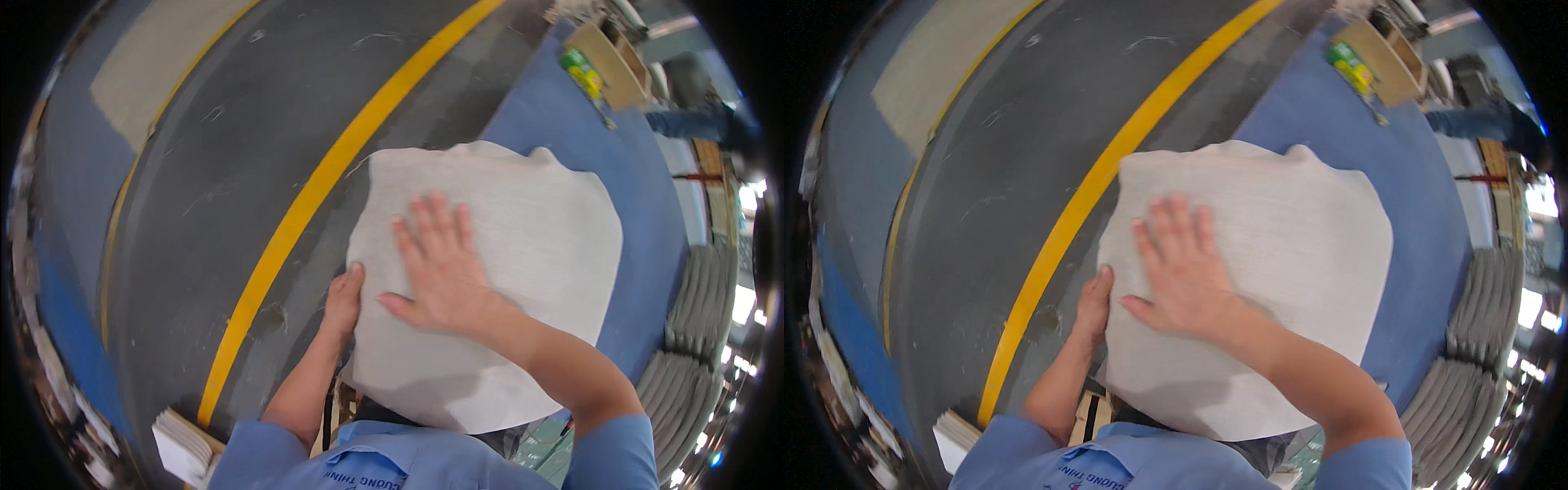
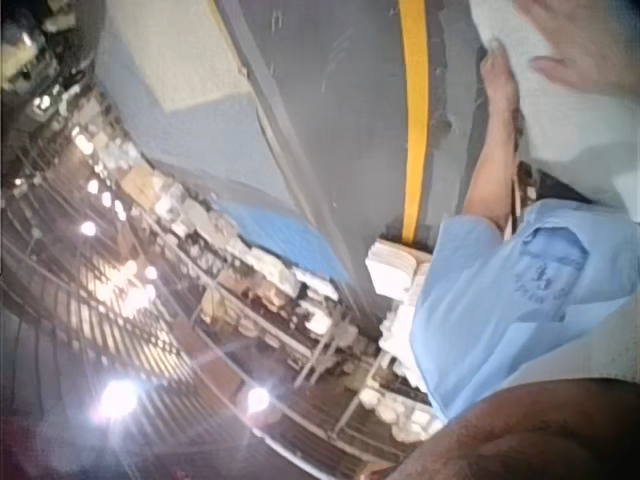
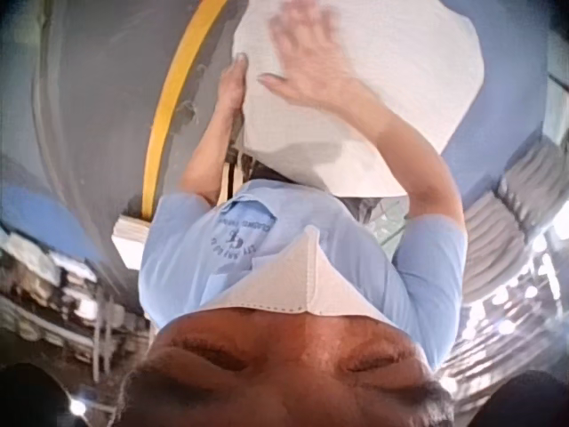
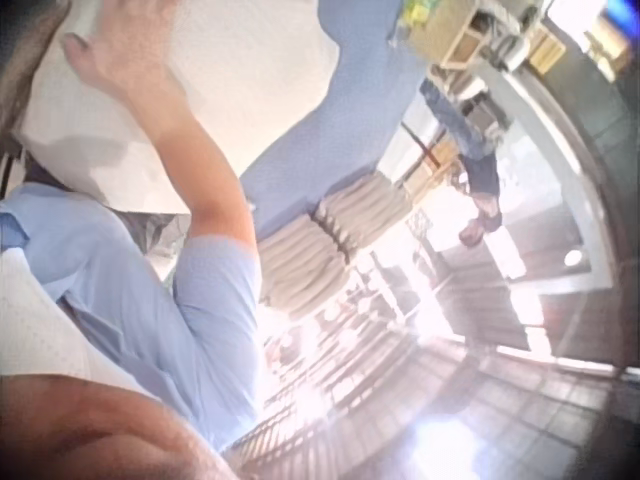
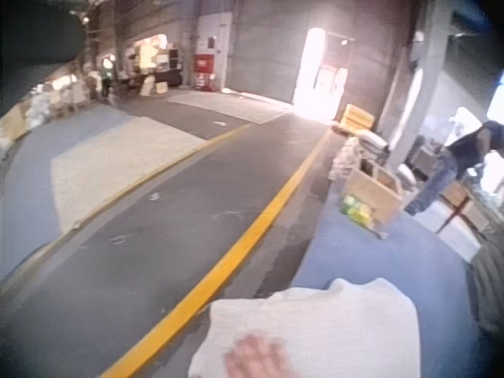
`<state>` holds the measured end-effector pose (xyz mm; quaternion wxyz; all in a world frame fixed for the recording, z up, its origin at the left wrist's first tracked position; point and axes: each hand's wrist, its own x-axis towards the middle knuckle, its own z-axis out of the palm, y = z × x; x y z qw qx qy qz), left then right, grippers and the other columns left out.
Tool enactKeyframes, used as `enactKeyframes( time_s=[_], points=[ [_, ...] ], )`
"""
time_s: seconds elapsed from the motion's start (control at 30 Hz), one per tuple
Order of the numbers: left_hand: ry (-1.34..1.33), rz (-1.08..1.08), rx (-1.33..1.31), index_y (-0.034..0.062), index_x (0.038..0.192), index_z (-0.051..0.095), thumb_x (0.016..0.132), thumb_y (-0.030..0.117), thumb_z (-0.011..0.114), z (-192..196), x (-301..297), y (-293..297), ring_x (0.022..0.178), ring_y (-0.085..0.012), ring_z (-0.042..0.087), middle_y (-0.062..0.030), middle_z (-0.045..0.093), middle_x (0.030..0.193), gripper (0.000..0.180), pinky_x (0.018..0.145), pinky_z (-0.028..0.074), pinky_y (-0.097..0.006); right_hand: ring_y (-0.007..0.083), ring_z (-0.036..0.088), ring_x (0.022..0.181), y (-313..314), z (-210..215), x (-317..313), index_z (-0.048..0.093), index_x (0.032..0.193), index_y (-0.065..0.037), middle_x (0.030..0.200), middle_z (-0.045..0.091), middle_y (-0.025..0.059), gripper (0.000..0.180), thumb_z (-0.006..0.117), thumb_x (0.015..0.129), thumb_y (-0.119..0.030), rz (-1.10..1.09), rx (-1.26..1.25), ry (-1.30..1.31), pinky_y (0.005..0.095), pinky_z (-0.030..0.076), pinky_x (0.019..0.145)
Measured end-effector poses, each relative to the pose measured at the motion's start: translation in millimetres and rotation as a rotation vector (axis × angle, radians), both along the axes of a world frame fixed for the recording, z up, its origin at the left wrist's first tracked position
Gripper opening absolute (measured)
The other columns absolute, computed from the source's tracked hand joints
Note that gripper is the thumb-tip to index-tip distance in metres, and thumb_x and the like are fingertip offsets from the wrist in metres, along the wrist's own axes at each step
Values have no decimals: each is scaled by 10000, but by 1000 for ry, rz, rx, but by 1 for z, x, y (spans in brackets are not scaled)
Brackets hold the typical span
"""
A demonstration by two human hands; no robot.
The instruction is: The person stretches and secures white fabric over a black chair base using a staple gun. They repeatedly fold edges, pull the fabric taut, and staple it in place while working at a blue workbench in a factory setting.
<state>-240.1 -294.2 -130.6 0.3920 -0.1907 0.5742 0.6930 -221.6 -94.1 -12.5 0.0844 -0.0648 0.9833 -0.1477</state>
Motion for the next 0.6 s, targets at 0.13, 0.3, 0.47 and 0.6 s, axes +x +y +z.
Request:
enactKeyframes(
  time_s=[0.13,0.3,0.47,0.6],
  points=[
    [-17,-5,19,4,1172,745,1107,446,572,-11,3,-10,930,-143,682,-62,750,1048,479,839,546,-305,491,207,1580,-17,-3,-21,574,1493,-9,1643,385,275,782,592,937,-559,40,116,-122,671,67,1271],
    [47,-31,-56,13,1177,746,1101,428,596,-17,9,-13,892,-137,680,-51,750,1037,447,816,546,-296,415,275,1571,-25,-12,-24,669,1424,-93,1622,464,187,647,575,944,-518,20,122,-131,651,87,1278],
    [-108,-136,59,37,1273,711,1057,462,664,22,-23,-39,932,-162,707,-49,758,1107,479,818,554,-317,402,276,1574,-21,-4,-19,654,1450,-125,1622,467,171,620,532,975,-504,33,138,-51,636,73,1287],
    [-255,-292,167,29,1370,635,1012,445,726,36,-41,-61,1061,-196,733,-73,744,1224,556,882,597,-368,398,292,1564,-24,-2,-18,662,1434,-138,1608,480,160,600,550,962,-492,42,132,1,635,89,1283]
  ],
)
